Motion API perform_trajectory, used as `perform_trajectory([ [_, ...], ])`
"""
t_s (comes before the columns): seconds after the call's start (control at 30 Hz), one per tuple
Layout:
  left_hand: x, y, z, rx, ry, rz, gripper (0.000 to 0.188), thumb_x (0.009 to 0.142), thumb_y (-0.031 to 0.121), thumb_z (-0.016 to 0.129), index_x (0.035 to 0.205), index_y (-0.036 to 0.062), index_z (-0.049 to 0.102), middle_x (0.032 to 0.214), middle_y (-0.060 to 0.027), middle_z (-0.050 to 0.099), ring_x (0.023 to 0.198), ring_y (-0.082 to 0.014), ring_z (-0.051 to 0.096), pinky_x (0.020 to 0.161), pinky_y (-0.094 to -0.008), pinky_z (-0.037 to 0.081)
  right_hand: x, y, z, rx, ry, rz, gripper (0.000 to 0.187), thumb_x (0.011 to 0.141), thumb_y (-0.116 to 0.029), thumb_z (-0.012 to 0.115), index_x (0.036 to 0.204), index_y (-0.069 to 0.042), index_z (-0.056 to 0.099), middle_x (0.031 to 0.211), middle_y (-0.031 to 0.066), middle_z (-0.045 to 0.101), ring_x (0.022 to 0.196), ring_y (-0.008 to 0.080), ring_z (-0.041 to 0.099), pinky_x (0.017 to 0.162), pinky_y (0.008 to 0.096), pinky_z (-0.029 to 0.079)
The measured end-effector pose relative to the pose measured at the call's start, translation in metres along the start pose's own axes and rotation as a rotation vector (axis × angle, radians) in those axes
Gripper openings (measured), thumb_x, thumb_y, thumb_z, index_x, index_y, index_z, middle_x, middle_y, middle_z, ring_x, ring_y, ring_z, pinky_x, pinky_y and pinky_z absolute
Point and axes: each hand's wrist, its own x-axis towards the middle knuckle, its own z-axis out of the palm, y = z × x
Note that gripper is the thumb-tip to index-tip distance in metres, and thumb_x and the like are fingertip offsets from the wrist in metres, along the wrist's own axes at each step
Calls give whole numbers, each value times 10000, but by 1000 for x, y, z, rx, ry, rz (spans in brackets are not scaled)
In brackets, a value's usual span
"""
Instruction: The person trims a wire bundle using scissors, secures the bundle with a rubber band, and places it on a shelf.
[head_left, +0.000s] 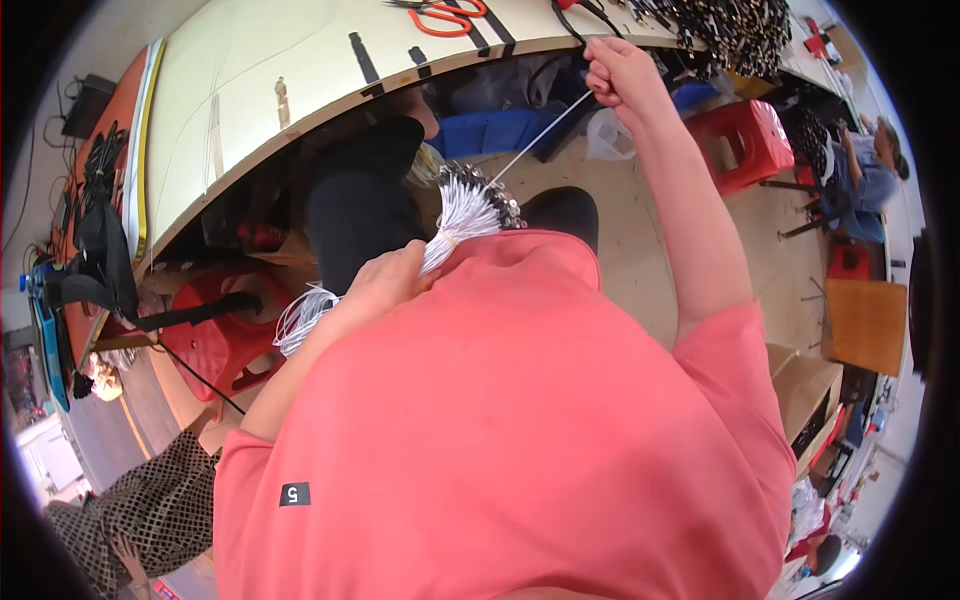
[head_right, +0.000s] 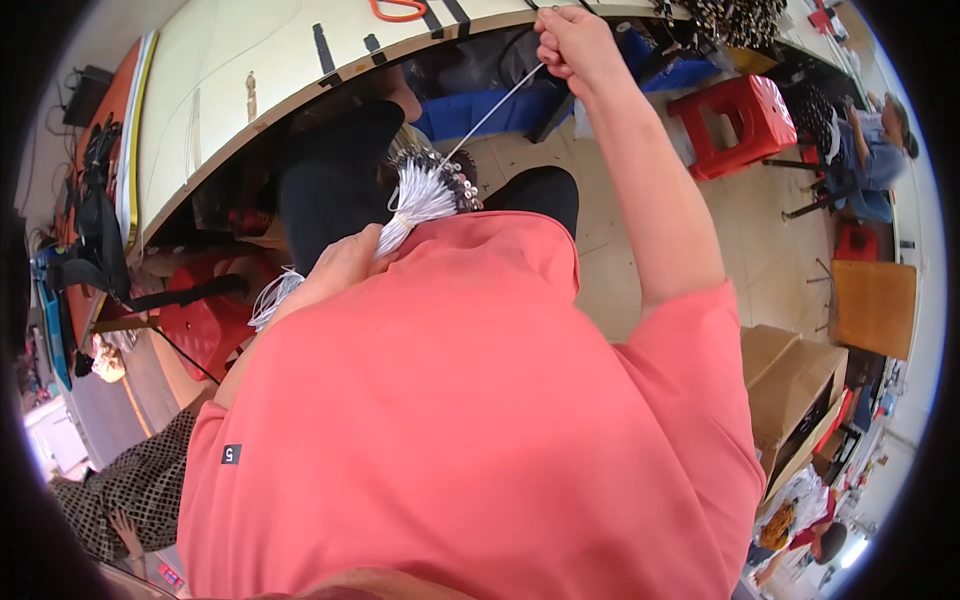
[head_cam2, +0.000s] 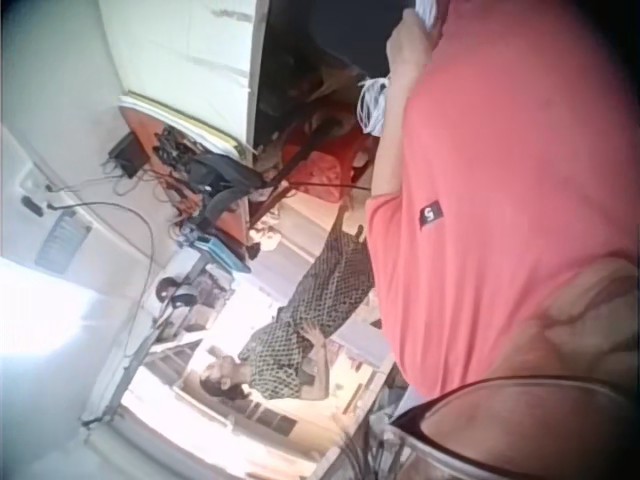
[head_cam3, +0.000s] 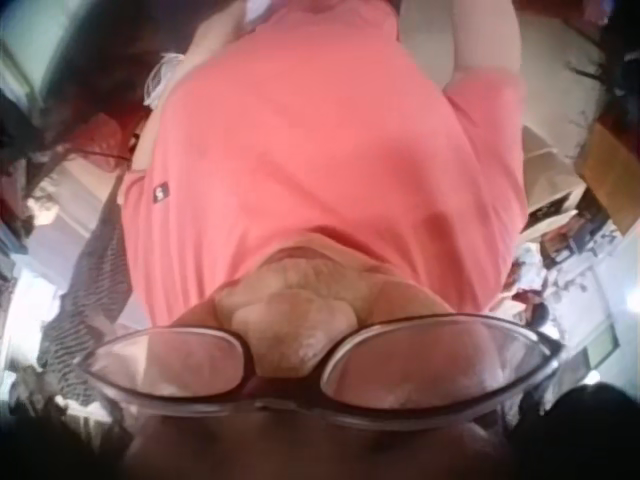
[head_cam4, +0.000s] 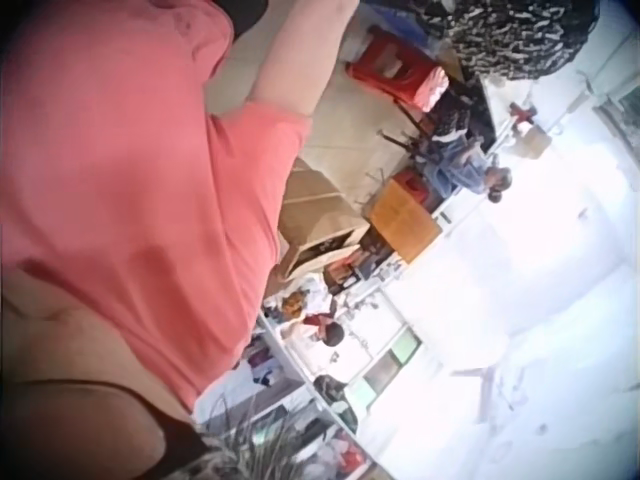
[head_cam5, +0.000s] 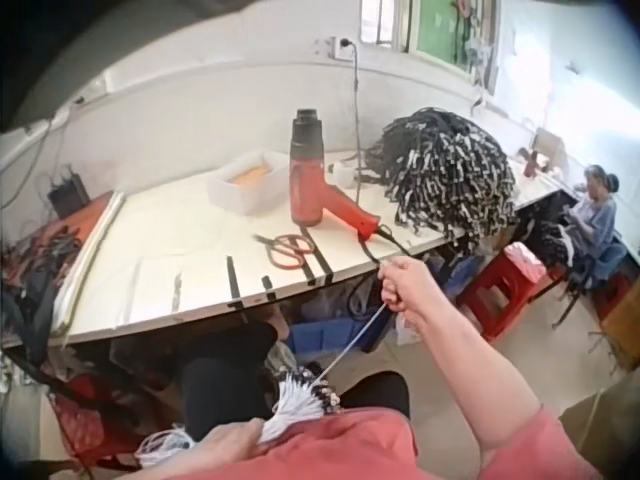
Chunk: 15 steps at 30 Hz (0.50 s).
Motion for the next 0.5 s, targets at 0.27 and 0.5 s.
perform_trajectory([
  [0.27,-19,8,-16,96,80,-145,257,841,241,546,897,17,433,821,-224,587,818,-399,570,693,-487,437,20,-53,-55,213,263,-233,175,818,-150,617,711,-81,497,537,-41,368,454,58,361,374,182,216],
  [0.5,-37,-15,-9,62,118,9,222,813,209,549,908,41,440,842,-182,578,847,-372,561,702,-466,429,10,-122,-262,364,427,-533,111,893,-85,511,820,-40,441,587,-11,335,478,91,290,405,227,205],
])
